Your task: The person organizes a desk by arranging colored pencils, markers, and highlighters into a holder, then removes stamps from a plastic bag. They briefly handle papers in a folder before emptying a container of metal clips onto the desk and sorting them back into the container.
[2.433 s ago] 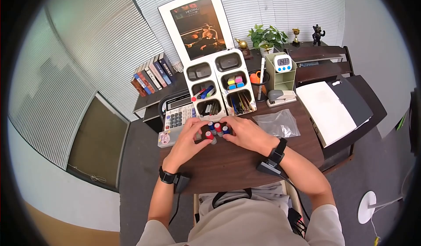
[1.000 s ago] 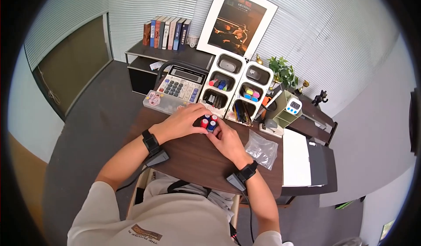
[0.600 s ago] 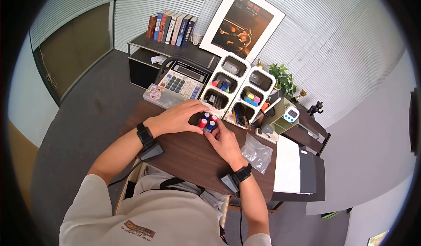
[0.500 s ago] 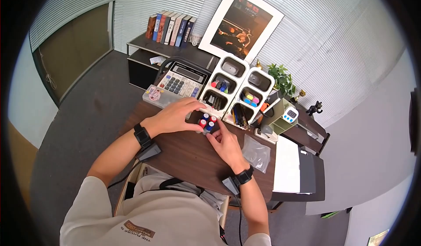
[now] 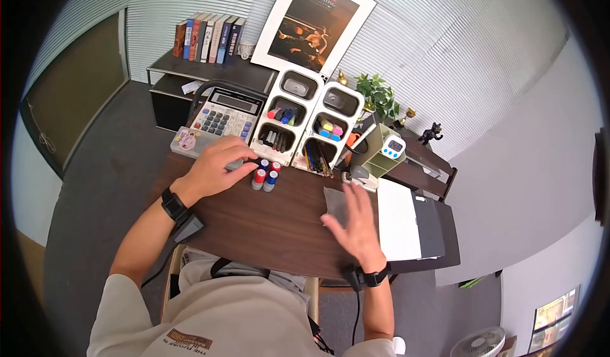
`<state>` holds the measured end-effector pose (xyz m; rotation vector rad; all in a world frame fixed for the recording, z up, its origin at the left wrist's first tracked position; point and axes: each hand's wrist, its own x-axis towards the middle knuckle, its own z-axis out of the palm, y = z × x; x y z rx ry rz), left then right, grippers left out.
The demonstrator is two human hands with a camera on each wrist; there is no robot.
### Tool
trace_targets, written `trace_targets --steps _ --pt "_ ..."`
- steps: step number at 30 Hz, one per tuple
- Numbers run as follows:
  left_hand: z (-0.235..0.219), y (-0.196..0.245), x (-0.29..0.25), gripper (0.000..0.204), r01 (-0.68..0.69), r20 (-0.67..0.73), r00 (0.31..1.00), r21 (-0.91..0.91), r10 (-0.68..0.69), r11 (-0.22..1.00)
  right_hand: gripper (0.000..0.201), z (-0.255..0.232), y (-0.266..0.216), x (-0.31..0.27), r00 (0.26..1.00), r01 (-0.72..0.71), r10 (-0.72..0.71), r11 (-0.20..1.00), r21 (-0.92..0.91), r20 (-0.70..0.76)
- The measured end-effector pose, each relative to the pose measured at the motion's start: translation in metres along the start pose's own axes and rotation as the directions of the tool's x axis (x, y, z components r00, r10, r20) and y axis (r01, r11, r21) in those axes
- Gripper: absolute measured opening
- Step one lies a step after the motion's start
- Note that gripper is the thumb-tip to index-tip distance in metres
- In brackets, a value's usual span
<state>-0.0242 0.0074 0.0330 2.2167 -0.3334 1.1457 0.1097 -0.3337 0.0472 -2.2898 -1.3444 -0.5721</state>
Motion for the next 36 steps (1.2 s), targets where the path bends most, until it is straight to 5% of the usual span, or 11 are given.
trace_targets --steps 1,4,12,16,18,22,23,24,26,28,36 --pt "-0.001 0.0 0.0 0.016 -0.027 -0.007 1.0 0.01 0.027 1.0 0.095 0.013 0.011 -0.013 0.986 -0.026 0.031 0.999 -0.034 0.161" --pt "-0.001 0.001 0.001 0.015 -0.065 -0.011 0.998 0.019 0.065 0.998 0.092 0.026 0.013 -0.029 0.95 -0.063 0.068 0.998 -0.026 0.305" --pt "0.002 0.01 0.0 0.017 -0.132 0.046 0.99 -0.057 0.135 0.99 0.055 0.0 -0.014 -0.011 0.938 0.014 -0.037 0.998 0.069 0.345" --pt "0.004 0.023 -0.002 0.032 -0.192 0.132 0.968 -0.15 0.212 0.97 0.03 -0.009 -0.045 0.01 0.963 0.09 -0.153 0.958 0.272 0.221" --pt "0.008 0.023 -0.006 0.042 -0.206 0.18 0.955 -0.172 0.236 0.963 0.025 -0.016 -0.061 0.022 0.945 -0.121 -0.058 0.852 0.51 0.321" --pt "0.013 0.029 -0.009 0.035 -0.254 0.29 0.903 -0.237 0.317 0.938 0.021 0.001 -0.059 0.044 0.945 -0.114 -0.128 0.734 0.669 0.301" --pt "0.015 0.026 -0.013 0.034 -0.251 0.294 0.903 -0.229 0.313 0.94 0.02 0.007 -0.056 0.047 0.917 -0.264 -0.08 0.613 0.745 0.391" --pt "0.016 0.024 -0.015 0.034 -0.246 0.298 0.904 -0.222 0.306 0.943 0.019 0.014 -0.053 0.05 0.873 -0.409 -0.05 0.468 0.783 0.485" --pt "0.013 0.026 -0.011 0.032 -0.226 0.256 0.921 -0.266 0.295 0.937 0.017 0.024 -0.047 0.051 0.861 -0.432 -0.055 0.445 0.784 0.505" --pt "0.01 0.026 -0.01 0.033 -0.059 0.296 0.941 -0.336 0.165 0.94 0.018 0.034 -0.044 0.047 0.806 -0.576 0.022 0.251 0.777 0.591" --pt "0.012 0.02 -0.015 0.025 0.117 0.369 0.929 -0.362 0.027 0.925 0.023 0.037 -0.045 0.044 0.799 -0.528 -0.115 0.334 0.781 0.59"
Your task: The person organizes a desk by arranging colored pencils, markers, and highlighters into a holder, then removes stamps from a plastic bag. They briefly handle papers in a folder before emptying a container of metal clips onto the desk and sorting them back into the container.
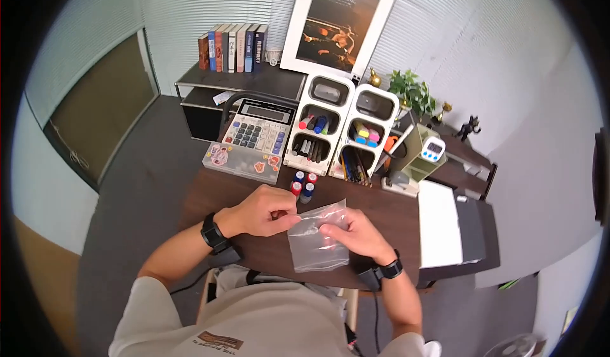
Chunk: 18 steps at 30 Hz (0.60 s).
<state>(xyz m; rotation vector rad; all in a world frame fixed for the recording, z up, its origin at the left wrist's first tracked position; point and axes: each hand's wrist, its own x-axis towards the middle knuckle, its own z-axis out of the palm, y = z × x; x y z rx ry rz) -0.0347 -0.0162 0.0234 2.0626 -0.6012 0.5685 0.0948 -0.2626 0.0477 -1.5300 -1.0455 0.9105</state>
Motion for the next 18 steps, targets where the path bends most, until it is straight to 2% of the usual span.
trace_targets --steps 1,2,4,6,7,8,11,12,15,16,18 --pt "0.001 0.001 0.0 0.027 -0.023 -0.018 1.0 0.003 0.023 1.0 0.024 0.0 0.002 0.0 1.0 -0.011 0.011 1.0 -0.007 -0.01" --pt "0.001 0.002 0.0 0.027 -0.015 0.026 1.0 0.003 0.015 1.0 0.025 -0.001 0.005 0.001 1.0 -0.016 0.015 0.999 0.031 0.011" --pt "0.0 0.004 0.003 0.027 -0.071 -0.002 0.997 0.028 0.071 0.997 0.023 0.0 0.003 0.002 0.998 -0.052 0.056 0.989 0.141 -0.024" --pt "-0.001 0.008 0.006 0.029 -0.058 0.028 0.998 0.02 0.058 0.998 0.021 -0.008 0.01 0.005 0.999 0.042 -0.043 0.994 0.099 0.004" --pt "-0.001 0.008 0.007 0.029 -0.073 0.02 0.997 0.044 0.073 0.996 0.019 -0.012 0.011 0.005 0.999 0.039 -0.041 0.995 0.094 0.013" --pt "0.0 0.009 0.007 0.029 -0.089 0.011 0.996 0.065 0.089 0.994 0.018 -0.015 0.01 0.004 1.0 -0.029 0.027 0.989 0.144 0.015" --pt "-0.002 0.008 0.006 0.028 -0.094 0.036 0.995 0.091 0.091 0.991 0.02 -0.029 0.012 0.003 1.0 0.004 -0.005 0.988 0.156 0.007" --pt "-0.001 0.008 0.006 0.028 -0.111 0.053 0.993 0.084 0.107 0.99 0.019 -0.034 0.013 0.002 0.999 -0.009 0.001 0.987 0.161 0.048" --pt "0.005 0.011 0.0 0.029 -0.028 -0.187 0.982 0.016 0.03 0.999 0.019 -0.047 0.013 -0.003 0.993 -0.012 -0.006 0.988 0.153 0.118" --pt "0.005 0.011 -0.002 0.029 -0.036 -0.166 0.985 0.018 0.039 0.999 0.019 -0.048 0.012 -0.003 0.985 -0.003 -0.019 0.992 0.129 0.171" --pt "0.002 0.012 -0.007 0.03 0.078 -0.344 0.935 -0.042 -0.087 0.996 0.02 -0.046 0.01 -0.004 0.986 0.051 -0.074 0.987 0.155 0.149"
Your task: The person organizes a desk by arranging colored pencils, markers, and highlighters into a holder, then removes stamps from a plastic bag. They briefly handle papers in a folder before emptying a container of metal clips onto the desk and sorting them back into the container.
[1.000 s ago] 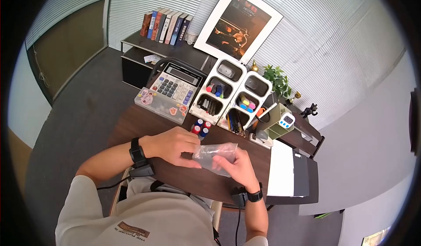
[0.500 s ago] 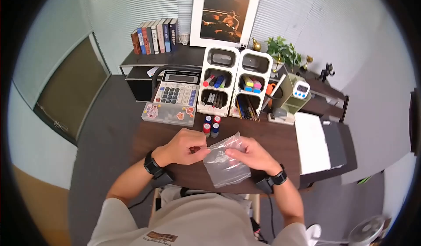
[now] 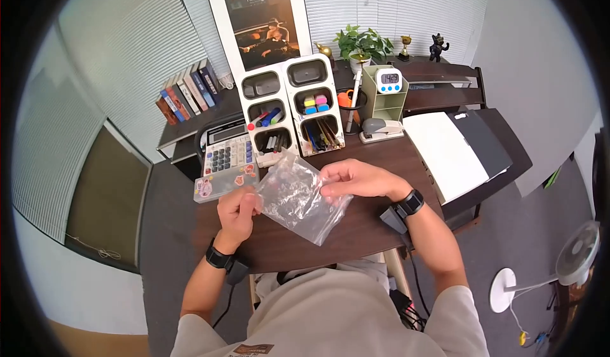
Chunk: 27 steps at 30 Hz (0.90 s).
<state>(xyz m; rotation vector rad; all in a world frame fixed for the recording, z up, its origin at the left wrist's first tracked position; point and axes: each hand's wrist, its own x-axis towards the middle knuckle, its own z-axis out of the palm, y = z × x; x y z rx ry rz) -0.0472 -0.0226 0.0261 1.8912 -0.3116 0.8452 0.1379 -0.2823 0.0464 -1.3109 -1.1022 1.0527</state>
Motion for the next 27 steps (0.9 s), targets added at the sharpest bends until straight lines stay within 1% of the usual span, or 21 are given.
trace_targets --steps 1,2,3,4,5,7,8,9,10,12,13,14,16,17,21,23,25,27 --pt "-0.003 0.0 -0.001 0.03 0.012 -0.033 0.999 -0.019 -0.013 1.0 0.02 0.0 -0.001 -0.001 0.998 -0.017 0.017 1.0 0.0 -0.054" --pt "-0.007 0.002 -0.001 0.03 0.002 -0.031 1.0 -0.002 -0.002 1.0 0.021 0.0 -0.003 0.0 0.994 -0.035 0.034 0.999 -0.002 -0.104" --pt "-0.012 0.004 0.001 0.03 -0.116 0.034 0.993 0.075 0.114 0.99 0.02 0.001 -0.006 -0.002 0.987 -0.017 0.019 1.0 0.014 -0.161" --pt "-0.017 0.006 0.002 0.031 -0.234 0.108 0.97 0.145 0.22 0.961 0.02 -0.001 -0.006 -0.002 0.989 0.001 0.001 1.0 0.011 -0.15" --pt "-0.022 0.007 0.0 0.027 -0.276 0.167 0.956 0.225 0.242 0.934 0.022 -0.004 -0.005 -0.003 0.987 0.006 -0.003 1.0 0.013 -0.163" --pt "-0.029 0.014 -0.003 0.029 -0.275 0.186 0.954 0.244 0.234 0.93 0.025 -0.002 -0.003 -0.002 0.984 0.0 0.0 1.0 0.001 -0.177" --pt "-0.029 0.018 -0.001 0.04 -0.269 0.201 0.954 0.242 0.223 0.932 0.025 -0.001 -0.003 -0.002 0.985 0.017 -0.016 1.0 0.006 -0.169" --pt "-0.027 0.025 -0.001 0.057 -0.258 0.256 0.948 0.278 0.188 0.925 0.025 0.001 -0.003 -0.001 0.993 -0.02 0.019 1.0 -0.011 -0.114" --pt "-0.021 0.042 0.002 0.078 -0.246 0.307 0.94 0.315 0.147 0.917 0.026 0.004 -0.002 0.0 0.997 -0.058 0.056 0.998 -0.029 -0.058" --pt "-0.01 0.062 0.004 0.107 -0.185 0.461 0.885 0.46 -0.056 0.868 0.025 0.013 0.004 0.005 0.997 -0.065 0.065 0.998 -0.016 -0.036" --pt "-0.007 0.066 0.005 0.116 -0.178 0.527 0.842 0.475 -0.116 0.861 0.024 0.016 0.005 0.007 0.995 -0.101 0.1 0.994 -0.035 -0.026" --pt "-0.003 0.065 0.004 0.116 -0.18 0.531 0.839 0.48 -0.121 0.858 0.024 0.018 0.007 0.009 0.991 -0.137 0.136 0.989 -0.057 -0.021" --pt "0.005 0.063 0.002 0.12 -0.208 0.625 0.758 0.5 -0.185 0.84 0.025 0.02 0.013 0.012 0.989 -0.144 0.144 0.987 -0.065 -0.014" --pt "0.007 0.064 0.002 0.116 -0.21 0.645 0.736 0.505 -0.204 0.837 0.025 0.02 0.016 0.012 0.99 -0.138 0.137 0.988 -0.067 -0.01" --pt "0.009 0.053 -0.007 0.113 -0.209 0.651 0.732 0.495 -0.2 0.843 0.028 0.025 0.019 0.015 0.99 -0.144 0.143 0.985 -0.091 -0.015" --pt "0.006 0.053 -0.009 0.109 -0.176 0.656 0.712 0.513 -0.251 0.84 0.029 0.025 0.026 0.018 0.993 -0.118 0.118 0.988 -0.101 -0.005" --pt "0.0 0.052 -0.011 0.107 -0.176 0.648 0.716 0.527 -0.259 0.832 0.029 0.026 0.028 0.02 0.995 -0.094 0.095 0.989 -0.113 0.004" --pt "-0.005 0.05 -0.012 0.106 -0.169 0.638 0.723 0.537 -0.266 0.826 0.036 0.027 0.028 0.02 0.994 -0.104 0.095 0.979 -0.177 -0.056"
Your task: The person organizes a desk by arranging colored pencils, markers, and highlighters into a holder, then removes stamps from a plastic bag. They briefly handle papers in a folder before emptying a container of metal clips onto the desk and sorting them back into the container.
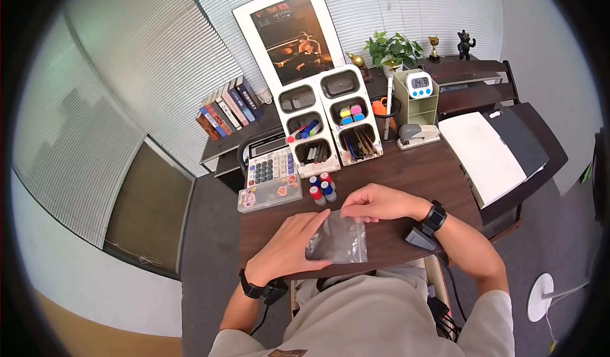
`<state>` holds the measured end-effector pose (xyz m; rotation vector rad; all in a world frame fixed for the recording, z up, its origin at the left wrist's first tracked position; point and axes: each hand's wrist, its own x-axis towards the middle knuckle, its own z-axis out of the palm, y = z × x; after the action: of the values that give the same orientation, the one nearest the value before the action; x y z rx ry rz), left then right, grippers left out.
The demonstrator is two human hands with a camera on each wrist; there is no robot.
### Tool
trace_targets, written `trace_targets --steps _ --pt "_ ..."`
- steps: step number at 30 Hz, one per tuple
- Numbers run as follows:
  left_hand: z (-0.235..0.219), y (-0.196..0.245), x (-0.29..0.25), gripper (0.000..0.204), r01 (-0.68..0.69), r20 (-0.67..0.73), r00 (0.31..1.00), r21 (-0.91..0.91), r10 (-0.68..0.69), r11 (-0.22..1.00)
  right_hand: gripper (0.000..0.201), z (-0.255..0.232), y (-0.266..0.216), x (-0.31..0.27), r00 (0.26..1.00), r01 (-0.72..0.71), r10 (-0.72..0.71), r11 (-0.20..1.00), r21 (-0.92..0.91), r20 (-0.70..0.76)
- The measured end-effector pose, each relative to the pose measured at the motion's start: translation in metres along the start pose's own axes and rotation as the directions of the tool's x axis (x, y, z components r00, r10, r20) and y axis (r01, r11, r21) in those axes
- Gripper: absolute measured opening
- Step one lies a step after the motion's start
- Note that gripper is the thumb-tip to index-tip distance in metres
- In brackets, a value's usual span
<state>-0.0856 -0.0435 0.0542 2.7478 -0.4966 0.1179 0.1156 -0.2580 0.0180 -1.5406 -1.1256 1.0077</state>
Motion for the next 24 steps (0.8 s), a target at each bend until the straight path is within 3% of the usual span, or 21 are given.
trace_targets --steps 1,3,7,13,18,24 --pt "-0.001 -0.002 -0.002 0.105 0.016 -0.004 1.0 -0.018 -0.016 1.0 0.036 -0.001 -0.003 -0.001 1.0 -0.006 0.006 1.0 -0.004 0.002" --pt "0.0 -0.002 -0.004 0.105 0.033 -0.007 0.999 -0.039 -0.033 0.999 0.045 -0.003 -0.011 -0.005 0.988 -0.087 0.082 0.996 -0.034 -0.13" --pt "0.002 -0.004 -0.009 0.105 0.081 -0.035 0.996 -0.025 -0.082 0.996 0.054 -0.006 -0.019 -0.008 0.965 -0.216 0.213 0.976 -0.002 -0.153" --pt "0.01 -0.006 -0.01 0.106 0.07 -0.067 0.995 -0.023 -0.072 0.997 0.055 -0.001 -0.019 -0.009 0.98 -0.186 0.178 0.978 -0.095 -0.086" --pt "0.013 -0.008 -0.007 0.109 0.055 -0.06 0.997 -0.003 -0.055 0.998 0.045 -0.002 -0.022 -0.012 0.96 -0.281 0.28 0.957 -0.073 -0.026" --pt "0.014 -0.005 -0.003 0.111 0.012 -0.08 0.997 -0.016 -0.013 1.0 0.04 0.001 -0.019 -0.013 0.974 -0.219 0.222 0.974 -0.058 0.053"
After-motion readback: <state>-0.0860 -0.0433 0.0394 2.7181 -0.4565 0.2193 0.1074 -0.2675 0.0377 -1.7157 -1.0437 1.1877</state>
